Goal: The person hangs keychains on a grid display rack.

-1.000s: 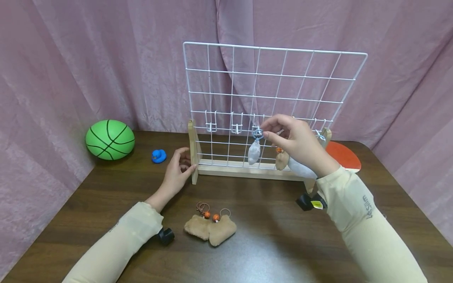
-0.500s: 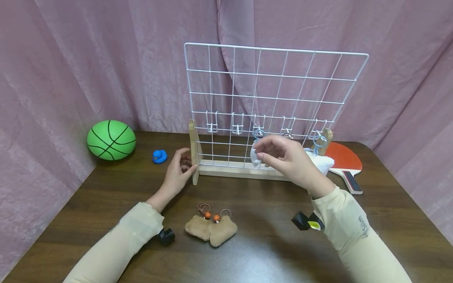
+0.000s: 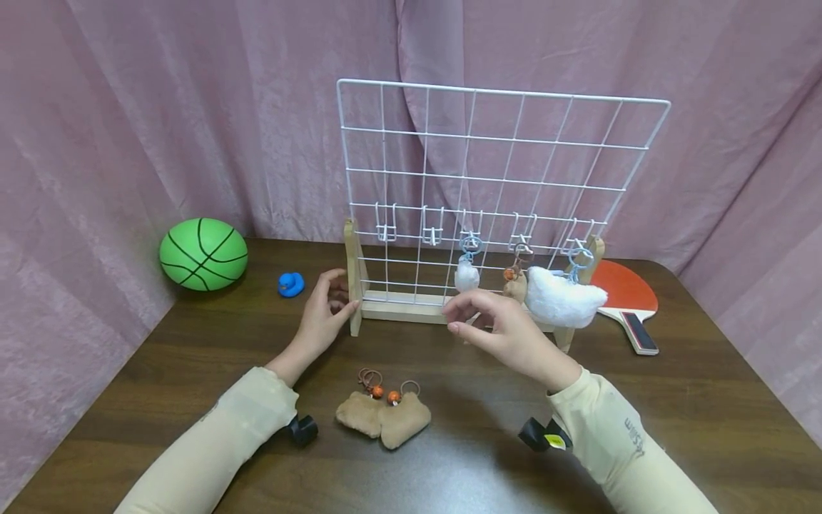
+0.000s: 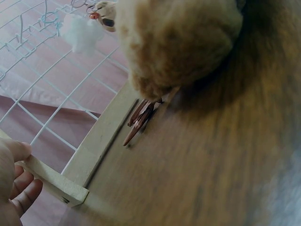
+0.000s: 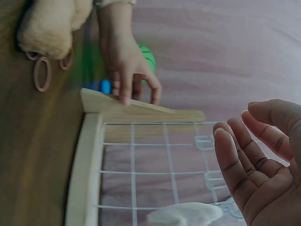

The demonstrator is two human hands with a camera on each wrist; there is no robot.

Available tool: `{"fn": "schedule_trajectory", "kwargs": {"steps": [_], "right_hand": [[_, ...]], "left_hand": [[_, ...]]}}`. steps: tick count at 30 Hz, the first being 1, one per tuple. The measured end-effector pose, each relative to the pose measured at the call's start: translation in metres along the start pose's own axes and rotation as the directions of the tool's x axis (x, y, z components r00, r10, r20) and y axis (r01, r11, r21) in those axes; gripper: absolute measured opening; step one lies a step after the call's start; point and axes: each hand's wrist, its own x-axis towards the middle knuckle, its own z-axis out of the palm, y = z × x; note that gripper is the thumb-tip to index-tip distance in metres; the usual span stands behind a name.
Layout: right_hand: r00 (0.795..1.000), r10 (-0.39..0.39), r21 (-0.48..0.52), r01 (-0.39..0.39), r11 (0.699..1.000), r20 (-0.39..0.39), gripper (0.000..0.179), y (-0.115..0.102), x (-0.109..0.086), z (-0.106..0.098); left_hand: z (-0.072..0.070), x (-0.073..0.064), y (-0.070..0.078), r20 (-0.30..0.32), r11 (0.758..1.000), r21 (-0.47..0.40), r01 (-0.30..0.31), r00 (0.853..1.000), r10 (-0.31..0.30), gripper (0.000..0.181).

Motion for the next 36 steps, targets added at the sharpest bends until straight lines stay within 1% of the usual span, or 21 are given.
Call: {"fn": "schedule_trajectory", "kwargs": {"steps": [5, 12, 16, 22, 26, 32, 36], "right_hand": [[1.0, 0.017, 0.035, -0.017, 0.999, 0.015, 0.017, 0.01, -0.005, 0.011], [0.996, 0.033, 0.002, -0.034, 0.999, 0.079, 0.017, 0.025, -0.009, 0.028], [0.992, 0.047, 0.001, -0.047, 0.999, 0.114, 0.019, 0.032, -0.011, 0.036], [0.986, 0.034, 0.001, -0.035, 0.999, 0.161, 0.021, 0.039, -0.012, 0.048], [0.979, 0.035, -0.016, -0.032, 0.999, 0.2, 0.021, 0.043, -0.012, 0.055], [0.966, 0.046, -0.048, -0.035, 0.998, 0.254, 0.022, 0.048, -0.012, 0.064], [0.958, 0.049, -0.089, -0.025, 0.996, 0.282, 0.023, 0.05, -0.011, 0.069]], "left_hand": [[0.001, 0.001, -0.003, -0.001, 1.0, -0.005, 0.002, 1.0, -0.002, 0.052], [0.0, 0.002, -0.002, 0.0, 1.0, 0.002, 0.0, 1.0, 0.0, 0.052], [0.0, 0.003, 0.0, 0.0, 1.0, 0.002, -0.002, 1.0, 0.002, 0.052], [0.0, 0.005, 0.001, -0.001, 1.0, -0.013, -0.007, 1.0, 0.007, 0.052], [0.0, 0.005, -0.002, 0.0, 1.0, -0.009, -0.002, 1.0, 0.002, 0.052], [0.003, 0.004, -0.01, -0.005, 1.0, 0.007, 0.008, 1.0, -0.008, 0.052], [0.004, 0.003, -0.015, -0.009, 1.0, 0.011, 0.007, 1.0, -0.007, 0.053]]}}
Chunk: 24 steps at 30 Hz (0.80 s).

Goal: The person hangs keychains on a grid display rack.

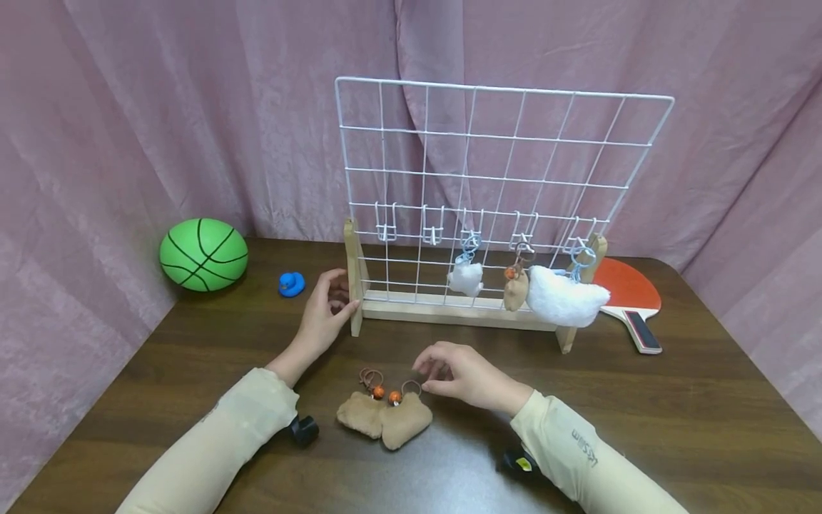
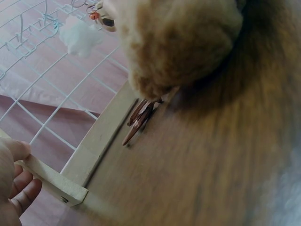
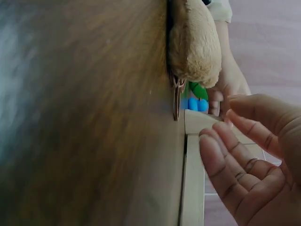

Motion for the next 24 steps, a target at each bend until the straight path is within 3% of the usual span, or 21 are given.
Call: {"fn": "schedule_trajectory", "kwargs": {"steps": [2, 10, 14, 20, 24], "right_hand": [[1.0, -0.002, -0.027, 0.002, 1.0, 0.016, 0.023, 0.001, 0.001, 0.002], [0.999, -0.009, -0.091, 0.014, 0.996, 0.052, 0.024, 0.002, 0.007, 0.004], [0.997, -0.016, -0.109, 0.024, 0.994, 0.074, 0.024, 0.003, 0.008, 0.005], [0.995, -0.008, -0.142, 0.022, 0.99, 0.104, 0.023, 0.004, 0.011, 0.009], [0.995, -0.003, -0.163, 0.02, 0.987, 0.102, 0.022, 0.004, 0.013, 0.01]], "left_hand": [[0.0, -0.001, 0.0, 0.003, 1.0, 0.001, 0.001, 1.0, -0.001, 0.053], [0.004, 0.006, -0.024, -0.011, 0.999, -0.012, -0.042, 0.999, 0.042, 0.056], [0.002, 0.004, -0.014, -0.005, 1.0, -0.012, -0.021, 1.0, 0.021, 0.055], [-0.003, -0.003, 0.013, 0.01, 1.0, -0.005, -0.021, 1.0, 0.021, 0.053], [-0.004, -0.004, 0.02, 0.015, 1.0, 0.006, -0.021, 1.0, 0.021, 0.053]]}}
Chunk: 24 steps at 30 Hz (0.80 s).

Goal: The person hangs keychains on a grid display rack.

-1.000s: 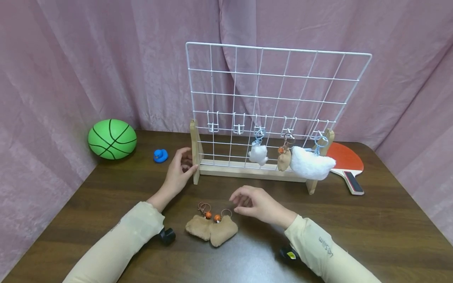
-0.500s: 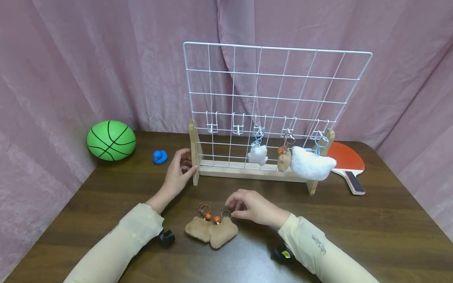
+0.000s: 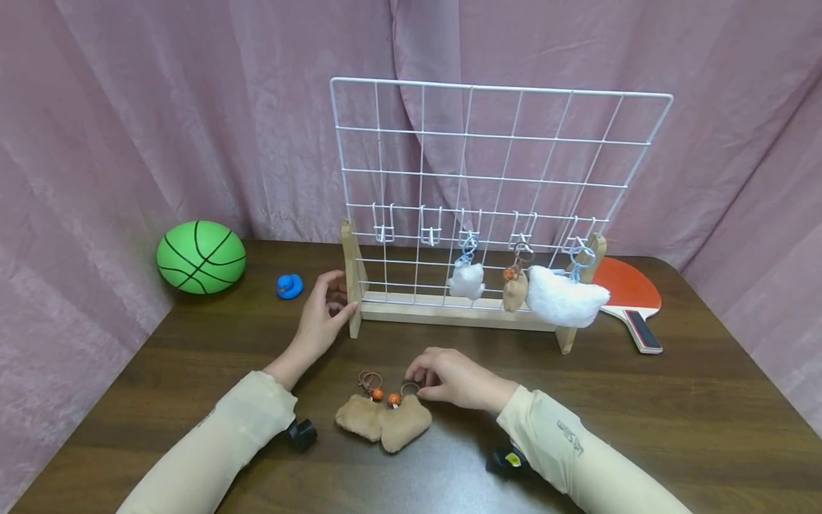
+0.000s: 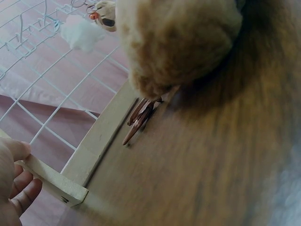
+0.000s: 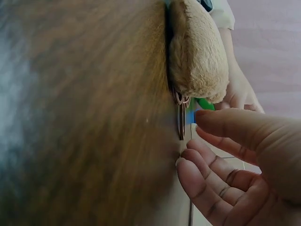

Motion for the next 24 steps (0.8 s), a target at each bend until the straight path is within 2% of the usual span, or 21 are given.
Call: {"fn": "schedule_trajectory", "kwargs": {"steps": [9, 13, 21, 24], "right_hand": [[1.0, 0.011, -0.019, -0.011, 1.0, 0.014, 0.022, 0.0, 0.004, 0.002], [1.0, 0.011, -0.025, -0.011, 1.0, 0.01, 0.021, 0.0, 0.005, 0.003], [1.0, 0.029, -0.022, -0.028, 0.999, 0.008, 0.02, -0.002, 0.006, 0.003], [0.999, 0.046, -0.005, -0.046, 0.999, 0.013, 0.021, -0.003, 0.005, 0.002]], "left_hand": [[0.0, 0.0, 0.0, -0.009, 1.0, 0.002, -0.01, 1.0, 0.01, 0.052], [0.001, 0.0, -0.002, -0.006, 1.0, -0.01, 0.004, 1.0, -0.004, 0.051], [0.008, 0.007, -0.036, -0.02, 0.999, -0.02, 0.028, 0.999, -0.029, 0.055], [0.008, 0.007, -0.037, -0.021, 1.0, -0.019, 0.026, 0.999, -0.026, 0.055]]}}
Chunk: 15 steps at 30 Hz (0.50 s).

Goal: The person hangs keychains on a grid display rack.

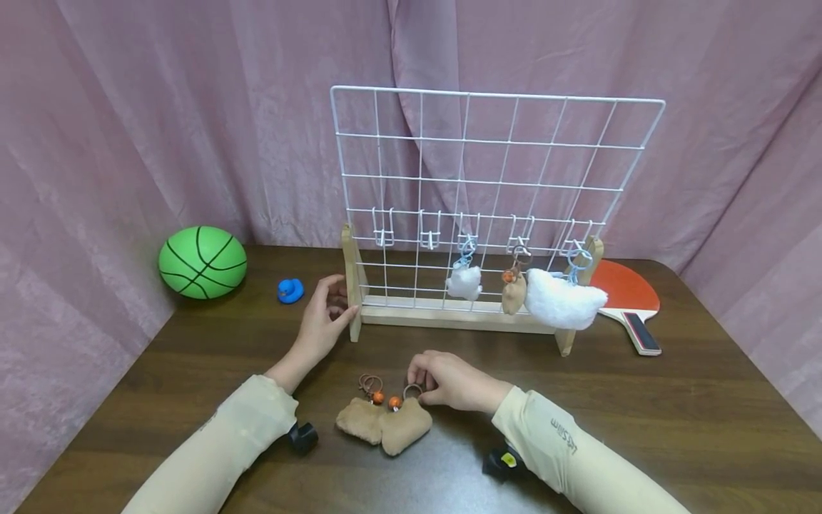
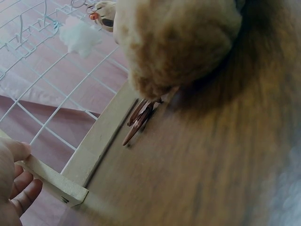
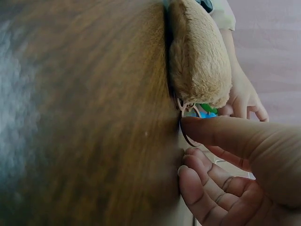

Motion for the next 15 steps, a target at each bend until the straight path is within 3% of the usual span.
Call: {"fn": "schedule_trajectory", "kwargs": {"steps": [9, 15], "right_hand": [[1.0, 0.016, 0.074, -0.016, 0.997, 0.002, 0.019, -0.001, -0.004, -0.001], [1.0, 0.013, 0.125, -0.012, 0.992, -0.008, 0.016, -0.003, -0.007, -0.003]], "left_hand": [[-0.007, -0.008, 0.033, 0.012, 1.0, -0.009, -0.022, 1.0, 0.022, 0.052], [-0.007, -0.009, 0.036, 0.013, 0.999, -0.014, -0.029, 0.999, 0.03, 0.052]]}}
